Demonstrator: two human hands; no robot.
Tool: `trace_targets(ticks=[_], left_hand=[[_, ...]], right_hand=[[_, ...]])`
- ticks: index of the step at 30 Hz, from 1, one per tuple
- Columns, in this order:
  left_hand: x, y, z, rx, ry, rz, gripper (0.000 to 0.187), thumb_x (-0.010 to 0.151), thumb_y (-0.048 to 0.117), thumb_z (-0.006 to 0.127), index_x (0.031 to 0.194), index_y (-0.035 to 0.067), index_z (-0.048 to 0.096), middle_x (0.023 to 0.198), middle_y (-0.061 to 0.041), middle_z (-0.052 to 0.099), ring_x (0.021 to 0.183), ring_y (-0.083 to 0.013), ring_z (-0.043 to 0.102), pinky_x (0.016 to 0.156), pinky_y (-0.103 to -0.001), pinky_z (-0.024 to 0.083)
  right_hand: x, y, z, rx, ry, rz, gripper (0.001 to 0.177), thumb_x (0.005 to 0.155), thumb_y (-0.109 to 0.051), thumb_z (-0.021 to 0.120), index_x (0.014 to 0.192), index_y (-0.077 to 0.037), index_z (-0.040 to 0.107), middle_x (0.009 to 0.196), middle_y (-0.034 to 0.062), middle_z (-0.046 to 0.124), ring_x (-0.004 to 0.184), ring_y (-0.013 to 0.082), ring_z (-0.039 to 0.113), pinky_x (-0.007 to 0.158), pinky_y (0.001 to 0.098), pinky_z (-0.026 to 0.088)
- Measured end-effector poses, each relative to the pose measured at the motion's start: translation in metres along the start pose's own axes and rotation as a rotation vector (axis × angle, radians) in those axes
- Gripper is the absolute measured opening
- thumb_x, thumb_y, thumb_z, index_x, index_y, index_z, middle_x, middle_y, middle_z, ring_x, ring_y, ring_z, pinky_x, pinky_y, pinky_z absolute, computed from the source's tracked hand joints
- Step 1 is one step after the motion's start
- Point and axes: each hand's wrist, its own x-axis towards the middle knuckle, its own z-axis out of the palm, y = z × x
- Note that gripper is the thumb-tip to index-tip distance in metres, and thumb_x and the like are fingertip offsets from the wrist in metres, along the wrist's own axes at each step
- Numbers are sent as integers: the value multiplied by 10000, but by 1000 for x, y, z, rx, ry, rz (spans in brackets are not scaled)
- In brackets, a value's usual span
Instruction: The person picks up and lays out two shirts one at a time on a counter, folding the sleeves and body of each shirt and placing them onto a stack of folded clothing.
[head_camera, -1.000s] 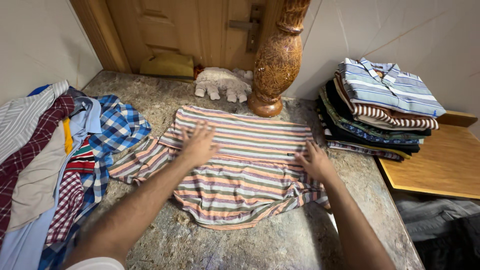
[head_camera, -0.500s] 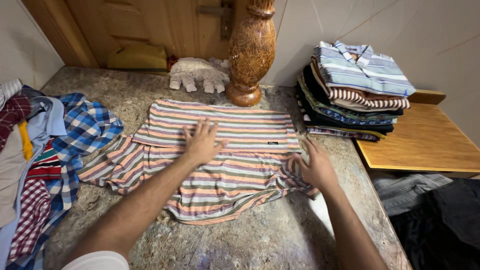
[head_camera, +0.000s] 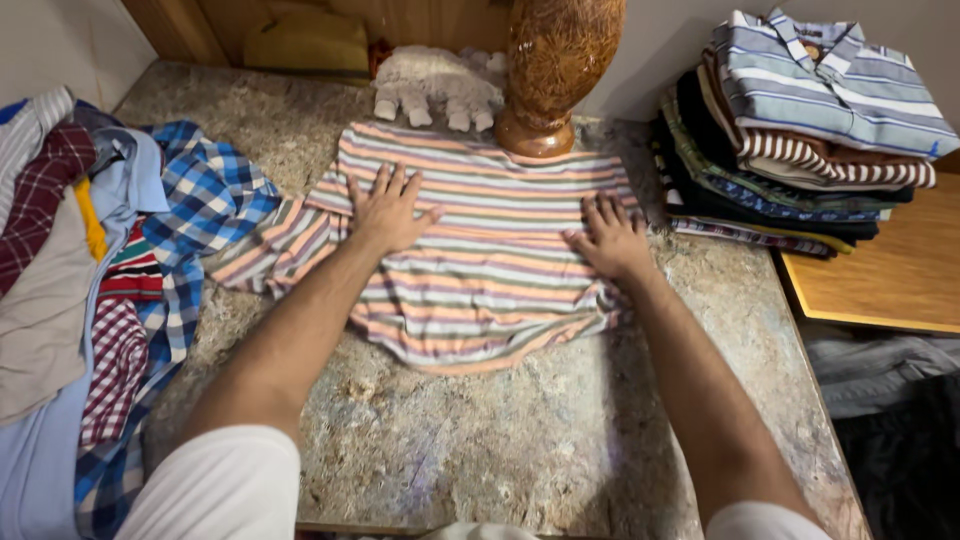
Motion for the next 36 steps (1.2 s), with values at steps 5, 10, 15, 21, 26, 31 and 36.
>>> trace_targets(ticks=[5, 10, 15, 21, 26, 31, 36], left_hand=[[-6, 21, -5, -76, 329, 194, 857, 961, 672, 462, 1566, 78, 336, 1636, -218, 210, 1503, -377, 166, 1086, -782, 52], [-106, 97, -5, -345, 58, 648, 449, 885, 485, 693, 1147, 121, 676, 1219, -103, 624, 1242, -267, 556, 1132, -466, 406], [-156, 170, 15, -134, 71, 881, 519, 894, 404, 705, 1242, 26, 631, 1101, -133, 640, 1041, -265, 550, 961, -496, 420], [-163, 185, 30, -160, 115, 878, 214, 991, 156, 613, 1184, 77, 663, 1125, -73, 628, 1022, -192, 555, 973, -437, 458], [-160, 195, 23, -316, 211, 860, 442, 874, 242, 702, 1210, -32, 615, 1131, -164, 578, 991, -250, 541, 860, -428, 467], [-143, 212, 35, -97, 208, 842, 152, 1010, 150, 596, 1093, 55, 680, 1050, -92, 637, 985, -218, 562, 876, -416, 480], [-150, 218, 51, -295, 388, 1083, 135, 947, 156, 615, 1016, 64, 684, 943, -90, 648, 864, -198, 575, 821, -422, 476]], right_hand=[[-39, 28, -30, 778, 292, 97, 763, 914, -512, 612, 1499, -53, 443, 1488, 175, 534, 1160, 402, 642, 1040, 491, 498], [-133, 47, -34, 324, 371, 89, 594, 927, -403, 727, 1371, -23, 620, 1273, 231, 646, 1194, 402, 589, 1029, 496, 467], [-158, 67, -20, 167, 388, 135, 436, 871, -366, 799, 1177, -58, 752, 1116, 202, 698, 1060, 408, 626, 916, 498, 511], [-151, 83, -4, 881, 322, 171, 141, 934, -90, 752, 992, 22, 689, 832, 142, 704, 632, 199, 676, 572, 324, 515], [-155, 72, -17, 1007, 560, 302, 209, 989, -107, 647, 1136, 33, 600, 947, 130, 706, 647, 185, 722, 582, 302, 563], [-135, 55, -33, 538, 414, 350, 393, 929, -323, 752, 1180, -30, 682, 997, 175, 705, 768, 274, 717, 698, 392, 569], [-102, 80, -10, 420, 232, 345, 333, 807, -322, 789, 1035, -81, 763, 1004, 178, 725, 849, 269, 708, 781, 424, 570]])
